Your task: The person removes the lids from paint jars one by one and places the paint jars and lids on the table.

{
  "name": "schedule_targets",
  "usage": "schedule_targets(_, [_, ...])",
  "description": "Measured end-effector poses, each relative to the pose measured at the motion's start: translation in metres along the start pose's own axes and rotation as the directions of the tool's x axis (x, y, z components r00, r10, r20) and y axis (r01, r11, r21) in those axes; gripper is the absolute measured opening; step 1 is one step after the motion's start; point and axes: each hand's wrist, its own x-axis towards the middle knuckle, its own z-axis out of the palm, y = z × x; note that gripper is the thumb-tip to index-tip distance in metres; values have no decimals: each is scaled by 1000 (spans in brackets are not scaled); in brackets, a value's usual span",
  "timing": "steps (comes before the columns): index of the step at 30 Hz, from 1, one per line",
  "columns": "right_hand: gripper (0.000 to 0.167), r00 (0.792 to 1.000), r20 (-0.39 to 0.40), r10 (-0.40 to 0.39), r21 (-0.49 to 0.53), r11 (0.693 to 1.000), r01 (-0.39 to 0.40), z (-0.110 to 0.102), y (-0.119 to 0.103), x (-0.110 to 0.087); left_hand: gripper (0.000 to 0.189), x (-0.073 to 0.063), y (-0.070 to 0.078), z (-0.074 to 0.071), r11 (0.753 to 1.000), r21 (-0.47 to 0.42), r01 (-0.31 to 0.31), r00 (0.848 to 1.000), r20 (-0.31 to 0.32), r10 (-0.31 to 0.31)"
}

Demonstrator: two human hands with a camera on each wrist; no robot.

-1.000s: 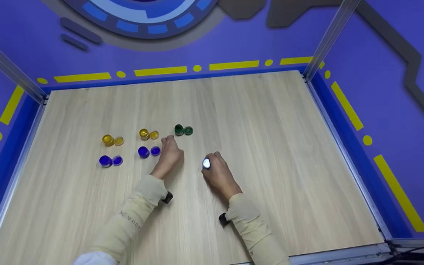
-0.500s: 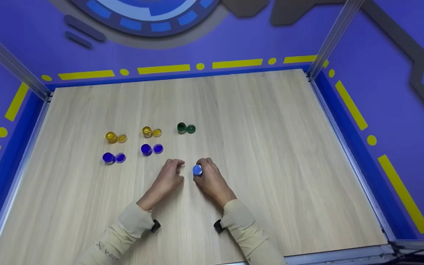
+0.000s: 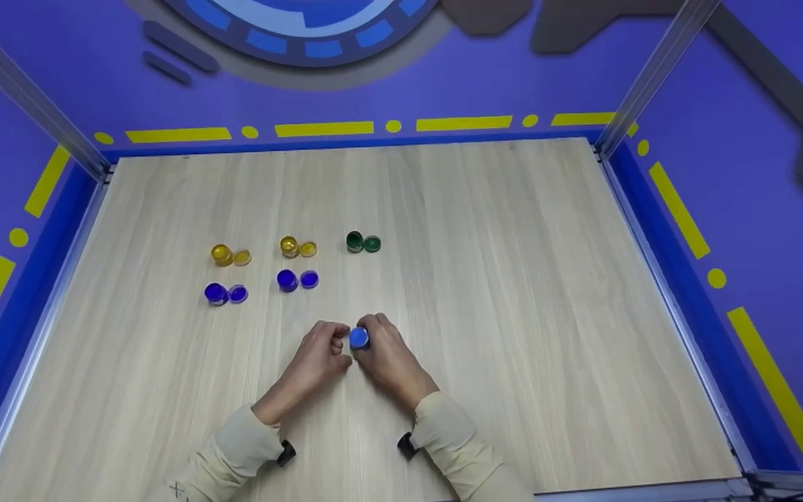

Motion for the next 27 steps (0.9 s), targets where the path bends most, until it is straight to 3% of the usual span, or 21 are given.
schedule_targets(7, [32, 999, 23, -38, 42, 998, 37, 2, -5, -2, 34, -1, -2, 2, 999, -2, -42, 999, -32, 42])
schedule_targets(16, [35, 991, 114, -77, 65, 995, 70, -2, -5, -6, 32, -2, -4, 0, 999, -22, -45, 999, 0, 45])
schedule_targets(23, [39, 981, 194, -9, 146, 989, -20, -7, -3, -8, 32, -3, -8, 2, 998, 8, -67, 998, -1, 67])
schedule_targets(27, [39, 985, 172, 1, 152, 988, -28, -11, -3, 0, 32, 2, -10, 1, 996, 15, -93, 995, -20, 93])
